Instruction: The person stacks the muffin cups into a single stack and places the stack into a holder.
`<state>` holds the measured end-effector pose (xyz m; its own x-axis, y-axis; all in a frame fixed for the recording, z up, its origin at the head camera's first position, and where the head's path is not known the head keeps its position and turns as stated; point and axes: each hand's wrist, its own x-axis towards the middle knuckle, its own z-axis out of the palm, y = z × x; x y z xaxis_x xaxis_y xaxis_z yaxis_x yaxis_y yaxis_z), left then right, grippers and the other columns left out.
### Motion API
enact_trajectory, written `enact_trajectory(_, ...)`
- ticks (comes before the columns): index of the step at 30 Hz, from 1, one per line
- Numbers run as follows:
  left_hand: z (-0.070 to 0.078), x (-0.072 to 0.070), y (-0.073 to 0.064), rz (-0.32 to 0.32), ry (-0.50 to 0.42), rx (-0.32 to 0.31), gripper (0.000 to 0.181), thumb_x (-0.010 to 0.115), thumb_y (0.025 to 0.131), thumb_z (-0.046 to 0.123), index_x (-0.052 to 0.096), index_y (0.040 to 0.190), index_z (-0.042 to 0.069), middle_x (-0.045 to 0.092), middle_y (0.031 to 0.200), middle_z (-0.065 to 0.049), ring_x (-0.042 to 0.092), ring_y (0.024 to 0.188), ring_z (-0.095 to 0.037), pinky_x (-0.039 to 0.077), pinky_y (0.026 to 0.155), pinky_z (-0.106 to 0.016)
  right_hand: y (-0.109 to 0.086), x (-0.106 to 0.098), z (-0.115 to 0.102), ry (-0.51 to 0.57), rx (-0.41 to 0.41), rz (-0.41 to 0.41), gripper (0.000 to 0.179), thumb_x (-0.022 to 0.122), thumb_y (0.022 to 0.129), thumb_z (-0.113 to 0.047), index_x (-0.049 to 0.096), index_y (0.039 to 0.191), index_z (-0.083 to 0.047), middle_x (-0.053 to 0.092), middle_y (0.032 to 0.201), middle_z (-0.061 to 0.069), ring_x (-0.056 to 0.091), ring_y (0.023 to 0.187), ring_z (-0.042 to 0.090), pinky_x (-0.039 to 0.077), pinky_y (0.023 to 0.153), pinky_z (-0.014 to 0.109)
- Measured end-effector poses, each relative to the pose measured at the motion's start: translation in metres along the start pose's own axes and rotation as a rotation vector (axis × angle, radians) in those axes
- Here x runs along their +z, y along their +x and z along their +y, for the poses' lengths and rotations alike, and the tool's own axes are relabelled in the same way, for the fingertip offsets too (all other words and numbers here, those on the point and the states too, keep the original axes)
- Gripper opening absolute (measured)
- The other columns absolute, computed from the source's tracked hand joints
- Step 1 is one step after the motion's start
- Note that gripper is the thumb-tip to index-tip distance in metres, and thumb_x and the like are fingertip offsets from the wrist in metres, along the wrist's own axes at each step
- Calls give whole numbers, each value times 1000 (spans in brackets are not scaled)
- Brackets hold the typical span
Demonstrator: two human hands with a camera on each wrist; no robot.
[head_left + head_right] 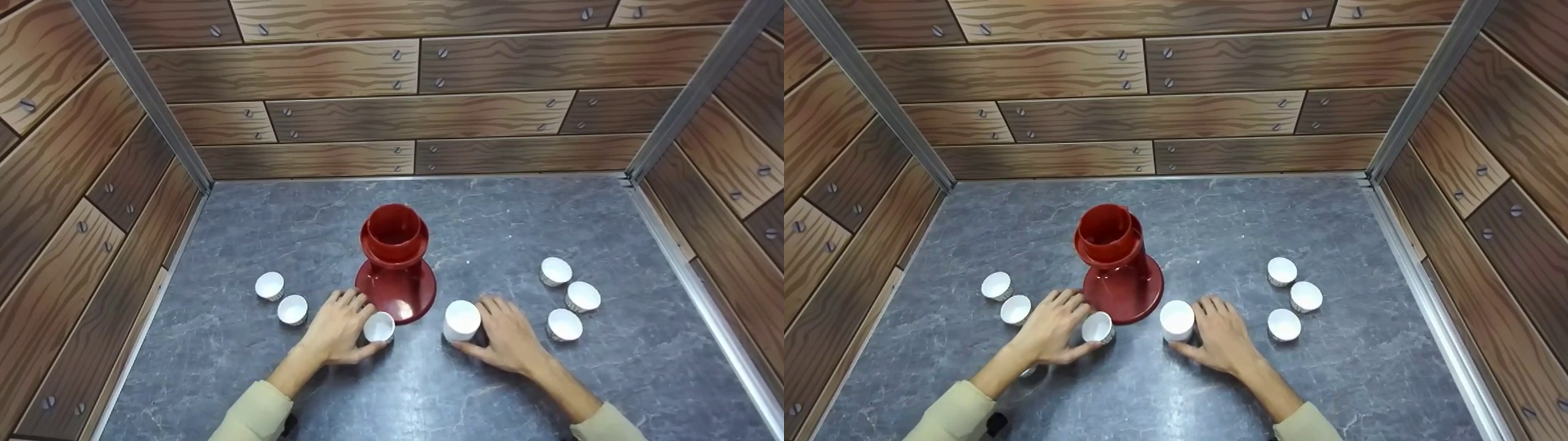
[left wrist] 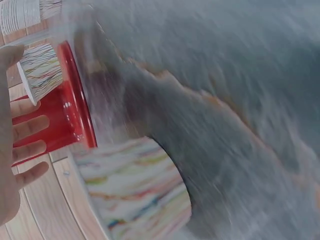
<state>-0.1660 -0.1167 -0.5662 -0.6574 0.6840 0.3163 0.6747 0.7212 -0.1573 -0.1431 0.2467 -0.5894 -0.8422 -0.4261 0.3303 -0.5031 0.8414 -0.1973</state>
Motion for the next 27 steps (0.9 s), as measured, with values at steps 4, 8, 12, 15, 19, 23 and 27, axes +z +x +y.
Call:
enact_trajectory(4, 6, -1, 4, 20, -14, 5, 61, 60, 89, 75, 67, 108, 18, 67, 107, -2, 61, 110, -25, 50, 90, -41, 0, 0, -1, -8, -2, 8, 80, 76, 82, -71, 67, 127, -6, 69, 123, 14, 65, 119, 33, 54, 103, 57)
enact_trajectory(8, 12, -1, 10, 46, -23, 3, 60, 60, 88, 76, 67, 107, 19, 67, 107, -1, 60, 109, -23, 51, 91, -41, 0, 0, 0, -9, -11, 14, 79, 76, 82, -71, 67, 127, -6, 69, 121, 13, 65, 117, 33, 54, 102, 56)
enact_trajectory(12, 18, 1, 15, 59, -25, 2, 61, 59, 88, 77, 67, 109, 21, 68, 110, -1, 61, 111, -22, 52, 93, -41, 1, 0, 0, -9, -15, 15, 79, 76, 82, -71, 67, 126, -7, 69, 120, 13, 65, 117, 33, 54, 102, 56)
enact_trajectory(15, 21, 1, 19, 73, -31, 7, 60, 59, 88, 77, 67, 110, 22, 69, 112, 0, 62, 113, -22, 52, 94, -41, 1, 0, 1, -10, -15, 14, 80, 76, 82, -71, 67, 127, -6, 69, 121, 14, 65, 118, 34, 54, 103, 57)
enact_trajectory(19, 25, 1, 26, 87, -34, 29, 58, 59, 88, 77, 67, 111, 24, 69, 113, 2, 61, 114, -20, 51, 94, -39, 1, 0, 2, -14, -19, 20, 80, 75, 82, -71, 67, 127, -6, 69, 121, 15, 65, 118, 35, 54, 104, 58)
enact_trajectory(23, 27, -1, 32, 96, -45, 51, 58, 58, 88, 77, 66, 112, 25, 69, 113, 3, 61, 113, -20, 50, 92, -38, 0, 1, 2, -16, -22, 28, 80, 76, 82, -71, 67, 126, -5, 69, 122, 16, 65, 119, 36, 54, 103, 59)
enact_trajectory(27, 31, -3, 37, 109, -53, 66, 59, 59, 88, 78, 66, 111, 24, 69, 113, 3, 61, 113, -20, 50, 91, -39, 0, 1, 2, -19, -17, 18, 82, 75, 83, -71, 66, 127, -4, 69, 125, 18, 65, 121, 37, 53, 104, 60)
